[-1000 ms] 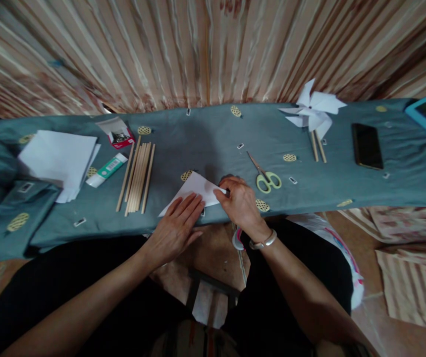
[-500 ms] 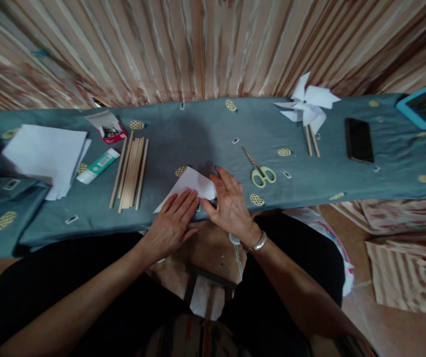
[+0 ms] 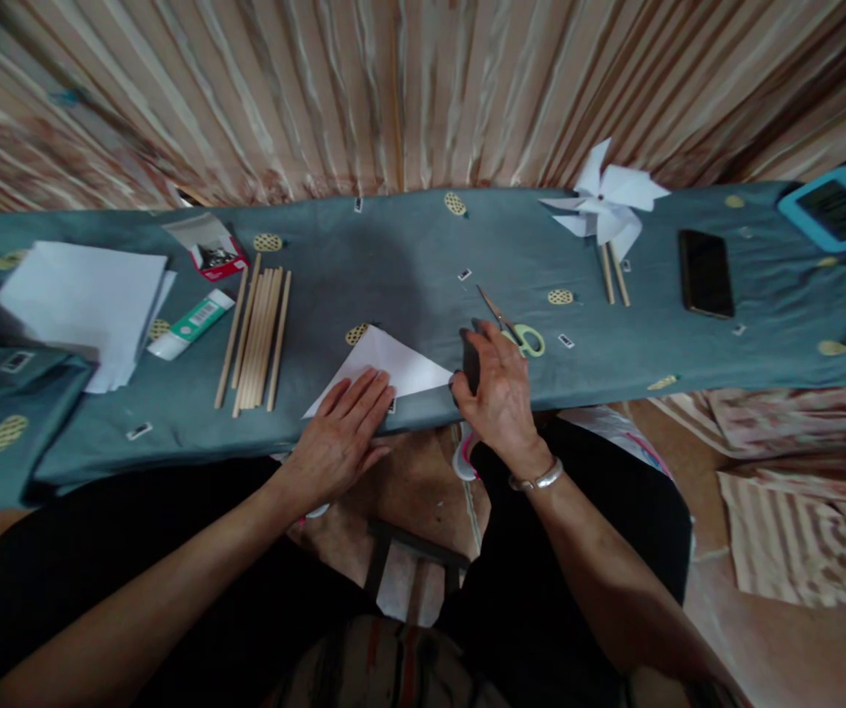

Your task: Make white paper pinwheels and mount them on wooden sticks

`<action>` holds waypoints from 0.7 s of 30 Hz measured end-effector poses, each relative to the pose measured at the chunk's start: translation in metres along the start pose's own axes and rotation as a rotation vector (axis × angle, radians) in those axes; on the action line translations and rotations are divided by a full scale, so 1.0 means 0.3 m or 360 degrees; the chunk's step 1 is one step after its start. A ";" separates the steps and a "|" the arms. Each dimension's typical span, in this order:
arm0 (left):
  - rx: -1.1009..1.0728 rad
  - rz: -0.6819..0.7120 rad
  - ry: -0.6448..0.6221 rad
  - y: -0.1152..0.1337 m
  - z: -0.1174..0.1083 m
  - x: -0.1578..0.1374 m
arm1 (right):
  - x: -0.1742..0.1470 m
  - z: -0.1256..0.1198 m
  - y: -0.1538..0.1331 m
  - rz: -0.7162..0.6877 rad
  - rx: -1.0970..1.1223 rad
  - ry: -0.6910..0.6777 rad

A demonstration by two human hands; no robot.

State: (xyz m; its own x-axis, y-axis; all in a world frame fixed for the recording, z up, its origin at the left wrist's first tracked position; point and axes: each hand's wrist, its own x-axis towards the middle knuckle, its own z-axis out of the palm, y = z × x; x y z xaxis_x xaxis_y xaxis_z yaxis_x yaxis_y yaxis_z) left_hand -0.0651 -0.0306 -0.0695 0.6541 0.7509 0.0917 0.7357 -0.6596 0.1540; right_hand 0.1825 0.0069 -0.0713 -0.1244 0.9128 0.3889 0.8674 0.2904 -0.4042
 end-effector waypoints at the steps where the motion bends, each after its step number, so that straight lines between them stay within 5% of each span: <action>1: 0.0000 -0.0004 0.0003 0.000 0.002 0.000 | 0.003 -0.002 -0.011 -0.0019 -0.0005 0.0021; 7: 0.0008 -0.0013 -0.0007 0.004 0.003 0.004 | -0.001 0.029 -0.095 -0.0173 0.0073 -0.0140; 12: 0.0007 -0.0019 -0.0059 -0.007 -0.009 -0.010 | -0.011 0.043 -0.053 -0.0076 0.0175 -0.0196; 21: 0.0075 -0.0060 -0.0005 -0.089 -0.061 -0.208 | -0.004 0.017 -0.001 -0.0022 0.0318 -0.0251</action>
State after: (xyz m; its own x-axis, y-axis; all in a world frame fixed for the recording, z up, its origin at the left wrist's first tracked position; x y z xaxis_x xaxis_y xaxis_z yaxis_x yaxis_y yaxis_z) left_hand -0.1288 -0.0592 -0.0613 0.6263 0.7751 0.0837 0.7672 -0.6319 0.1104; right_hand 0.1799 0.0071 -0.0761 -0.2228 0.9374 0.2677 0.7547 0.3397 -0.5612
